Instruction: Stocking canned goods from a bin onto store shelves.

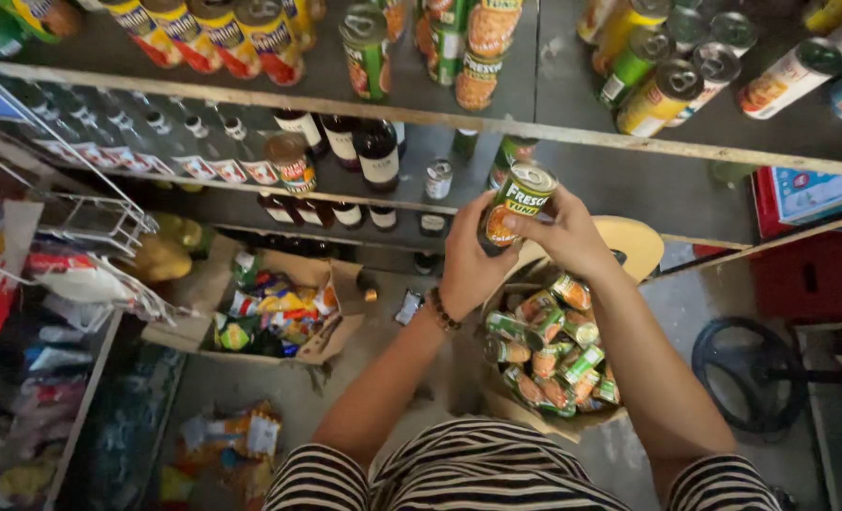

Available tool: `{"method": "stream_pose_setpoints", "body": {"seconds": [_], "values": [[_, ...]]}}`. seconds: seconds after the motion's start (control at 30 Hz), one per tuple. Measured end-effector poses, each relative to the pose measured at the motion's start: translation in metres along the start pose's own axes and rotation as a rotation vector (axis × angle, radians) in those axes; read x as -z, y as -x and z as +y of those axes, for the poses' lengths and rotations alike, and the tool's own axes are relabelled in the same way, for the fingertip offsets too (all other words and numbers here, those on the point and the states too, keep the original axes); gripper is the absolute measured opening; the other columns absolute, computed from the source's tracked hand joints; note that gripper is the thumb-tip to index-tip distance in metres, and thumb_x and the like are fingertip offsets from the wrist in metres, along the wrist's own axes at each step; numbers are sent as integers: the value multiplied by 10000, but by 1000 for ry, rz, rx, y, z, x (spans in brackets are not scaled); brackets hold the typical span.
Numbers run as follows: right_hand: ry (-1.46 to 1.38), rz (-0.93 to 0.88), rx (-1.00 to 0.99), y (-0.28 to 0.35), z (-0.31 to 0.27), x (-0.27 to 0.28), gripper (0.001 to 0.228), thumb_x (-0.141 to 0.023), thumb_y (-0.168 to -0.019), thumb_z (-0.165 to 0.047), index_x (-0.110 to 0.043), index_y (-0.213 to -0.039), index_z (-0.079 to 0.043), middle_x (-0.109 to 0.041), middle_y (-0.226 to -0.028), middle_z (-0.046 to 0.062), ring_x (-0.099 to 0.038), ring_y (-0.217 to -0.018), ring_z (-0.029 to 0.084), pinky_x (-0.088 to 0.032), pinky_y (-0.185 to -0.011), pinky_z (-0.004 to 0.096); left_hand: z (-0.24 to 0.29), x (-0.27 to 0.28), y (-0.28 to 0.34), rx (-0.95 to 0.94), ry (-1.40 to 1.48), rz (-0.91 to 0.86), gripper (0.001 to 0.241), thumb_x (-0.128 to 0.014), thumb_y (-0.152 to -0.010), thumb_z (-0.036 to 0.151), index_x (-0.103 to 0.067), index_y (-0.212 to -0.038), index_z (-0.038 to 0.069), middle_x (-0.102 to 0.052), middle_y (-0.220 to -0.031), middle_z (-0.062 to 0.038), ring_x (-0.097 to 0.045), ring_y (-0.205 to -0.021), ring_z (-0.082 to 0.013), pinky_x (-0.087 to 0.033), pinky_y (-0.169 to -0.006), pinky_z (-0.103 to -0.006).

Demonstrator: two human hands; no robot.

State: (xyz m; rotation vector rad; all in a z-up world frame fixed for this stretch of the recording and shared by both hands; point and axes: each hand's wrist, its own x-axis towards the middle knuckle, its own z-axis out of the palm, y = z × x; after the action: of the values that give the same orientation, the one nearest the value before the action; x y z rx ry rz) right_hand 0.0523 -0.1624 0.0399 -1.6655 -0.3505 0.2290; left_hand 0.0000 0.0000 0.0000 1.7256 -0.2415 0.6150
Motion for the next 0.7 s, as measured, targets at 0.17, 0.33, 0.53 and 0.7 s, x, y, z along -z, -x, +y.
{"method": "stream_pose_setpoints", "body": {"seconds": [0.17, 0.33, 0.53, 0.7], "values": [[118, 4, -6, -18, -3, -24, 499, -814, -878, -145, -595, -1308, -18, -707, -1161, 42, -650, -1053, 137, -533, -947, 326, -22, 27, -9, -14, 53, -27, 787, -853, -741, 53, -494, -1440, 34, -609, -1323, -184, -612, -1245, -343, -505, -1051, -426], [117, 86, 8, -38, -14, -52, 553, -833, -833, -121, -581, -1319, -37, -700, -1140, 38, -649, -1048, 135, -555, -899, 329, -38, 42, -24, -46, 29, 29, 789, -850, -727, 33, -497, -1433, 33, -609, -1337, -177, -615, -1250, -350, -502, -1067, -431], [-2, 166, 280, -75, 4, -26, 613, -773, -885, 7, -484, -1426, -8, -633, -1344, 81, -633, -1250, 179, -529, -1109, 369, -47, 68, -64, -236, -74, -16, 701, -799, -856, 112, -474, -1472, 28, -561, -1425, -210, -517, -1349, -403, -417, -1157, -502], [70, 298, 503, -105, 7, 16, 628, -716, -948, 52, -385, -1479, -7, -581, -1392, 75, -606, -1306, 182, -537, -1117, 355, -81, 110, -118, -153, -284, 290, 715, -809, -901, 212, -411, -1457, 1, -487, -1450, -243, -448, -1359, -441, -358, -1190, -539]]}}
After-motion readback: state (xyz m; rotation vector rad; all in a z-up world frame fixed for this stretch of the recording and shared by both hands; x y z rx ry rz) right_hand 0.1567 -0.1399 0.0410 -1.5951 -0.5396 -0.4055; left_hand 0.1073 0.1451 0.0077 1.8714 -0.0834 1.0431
